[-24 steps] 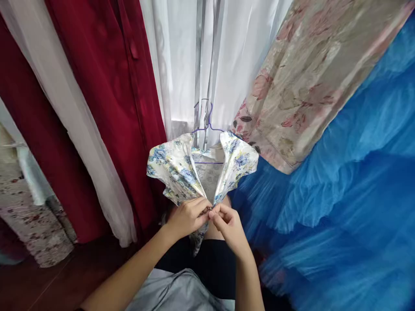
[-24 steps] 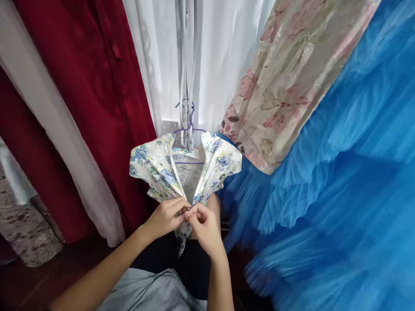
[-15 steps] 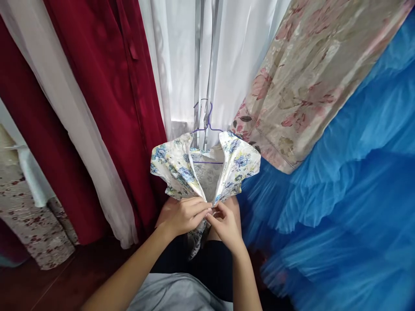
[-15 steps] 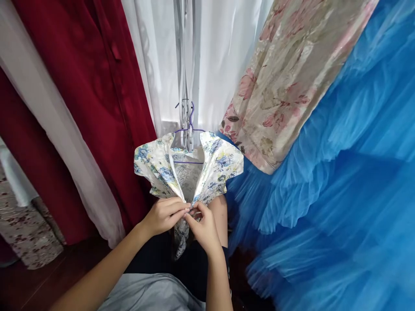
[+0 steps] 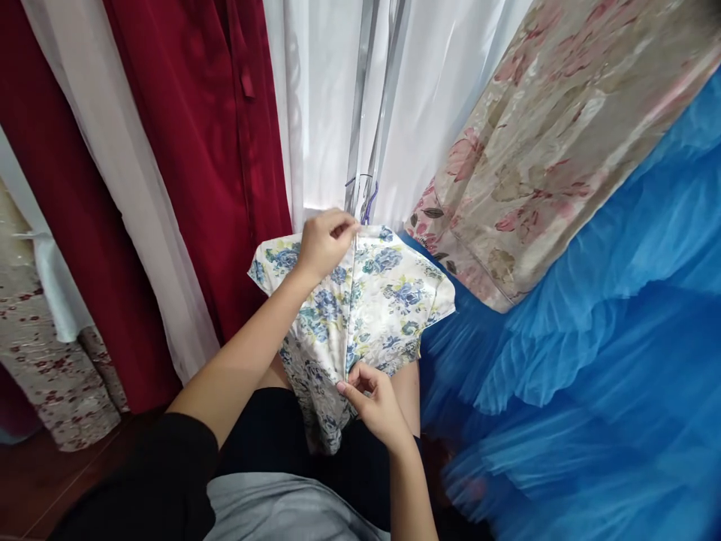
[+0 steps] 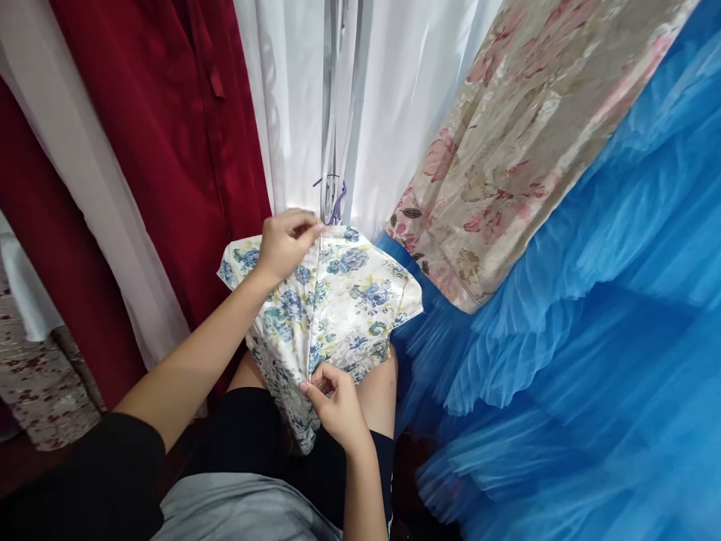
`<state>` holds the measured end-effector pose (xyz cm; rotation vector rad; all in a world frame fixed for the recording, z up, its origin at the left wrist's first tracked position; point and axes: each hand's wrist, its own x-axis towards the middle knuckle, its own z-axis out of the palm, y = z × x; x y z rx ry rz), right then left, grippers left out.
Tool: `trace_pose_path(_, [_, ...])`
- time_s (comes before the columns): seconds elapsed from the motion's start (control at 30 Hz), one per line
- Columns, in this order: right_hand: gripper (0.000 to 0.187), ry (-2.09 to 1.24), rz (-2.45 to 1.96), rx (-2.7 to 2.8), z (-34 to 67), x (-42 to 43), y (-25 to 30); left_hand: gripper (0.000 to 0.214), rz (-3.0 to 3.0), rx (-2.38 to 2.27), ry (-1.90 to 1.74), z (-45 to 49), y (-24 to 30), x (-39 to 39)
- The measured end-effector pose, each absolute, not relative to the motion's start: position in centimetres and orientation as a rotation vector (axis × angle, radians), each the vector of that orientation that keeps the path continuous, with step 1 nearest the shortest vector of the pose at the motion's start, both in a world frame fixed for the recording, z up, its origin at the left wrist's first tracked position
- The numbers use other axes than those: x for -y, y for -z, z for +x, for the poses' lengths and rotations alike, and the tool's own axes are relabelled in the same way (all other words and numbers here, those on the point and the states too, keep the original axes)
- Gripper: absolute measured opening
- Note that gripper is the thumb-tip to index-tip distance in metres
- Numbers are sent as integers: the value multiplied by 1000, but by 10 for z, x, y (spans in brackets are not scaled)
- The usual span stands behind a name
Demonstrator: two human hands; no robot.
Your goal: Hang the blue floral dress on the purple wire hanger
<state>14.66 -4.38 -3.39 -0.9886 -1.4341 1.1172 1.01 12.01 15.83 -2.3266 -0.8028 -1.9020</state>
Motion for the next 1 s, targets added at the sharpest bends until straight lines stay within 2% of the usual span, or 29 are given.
trace_pose_path(0.1, [32,-1179,-1012,1442,160,43,37,6,-2305,735,1956,12,-167,-119])
trace_pose_path(0.2, [24,-1065,-1065,1465,173,38,27,10,-2477,613,1881,10,-159,-105])
trace_pose_path(0.47, [35,-855,-826,1418,164,-35,-78,15,-2704,524,1580,-8,-145,-90])
trace_pose_path(0.63, [31,-690,-739,1431,150,-58,-102,28,-2742,456,1424,-13,-145,-83])
trace_pose_path(0.77, [31,-555,-866,1408,146,-61,-92,23,-2536,572,1665,-4,-148,-76])
trace_pose_path(0.9, [25,-586,-1065,1405,152,-66,-78,15,-2192,778,2113,-19,-160,-98])
trace_pose_path(1.0, [23,-660,-1073,1393,157,-62,-72,23,-2052,914,2414,-57,-154,-136])
